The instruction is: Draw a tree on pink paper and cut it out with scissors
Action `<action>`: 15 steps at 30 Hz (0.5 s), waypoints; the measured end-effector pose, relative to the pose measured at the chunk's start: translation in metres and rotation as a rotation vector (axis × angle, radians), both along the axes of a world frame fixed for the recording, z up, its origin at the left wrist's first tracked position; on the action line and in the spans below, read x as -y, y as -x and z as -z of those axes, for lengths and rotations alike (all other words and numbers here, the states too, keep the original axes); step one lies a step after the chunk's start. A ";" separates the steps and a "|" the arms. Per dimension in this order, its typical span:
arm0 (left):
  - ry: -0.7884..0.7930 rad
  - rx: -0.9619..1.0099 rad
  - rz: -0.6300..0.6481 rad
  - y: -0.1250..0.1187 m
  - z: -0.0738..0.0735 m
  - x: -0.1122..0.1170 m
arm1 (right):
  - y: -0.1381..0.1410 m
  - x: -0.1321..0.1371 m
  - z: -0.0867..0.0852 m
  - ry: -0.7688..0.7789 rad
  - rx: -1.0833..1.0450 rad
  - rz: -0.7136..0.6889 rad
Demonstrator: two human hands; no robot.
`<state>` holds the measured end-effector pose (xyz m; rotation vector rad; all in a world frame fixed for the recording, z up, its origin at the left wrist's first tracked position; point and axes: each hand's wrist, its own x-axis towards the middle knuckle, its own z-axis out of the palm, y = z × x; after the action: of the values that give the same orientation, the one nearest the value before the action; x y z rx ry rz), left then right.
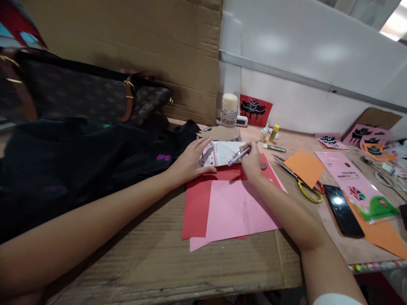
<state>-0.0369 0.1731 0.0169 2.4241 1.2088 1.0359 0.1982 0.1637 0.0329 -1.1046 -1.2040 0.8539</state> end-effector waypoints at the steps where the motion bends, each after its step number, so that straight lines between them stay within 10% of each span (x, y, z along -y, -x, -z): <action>1: 0.010 0.018 -0.001 0.001 0.000 -0.001 | 0.000 0.001 0.001 0.009 -0.012 -0.004; 10: 0.141 0.212 -0.087 0.000 0.000 -0.010 | -0.004 0.012 0.004 0.000 0.022 -0.099; 15: 0.190 0.132 -0.124 0.034 -0.038 -0.022 | -0.016 0.018 -0.030 -0.101 0.039 -0.098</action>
<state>-0.0708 0.1953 0.0546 2.1272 1.3595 1.0449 0.2137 0.1453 0.0631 -0.9917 -1.3286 0.8399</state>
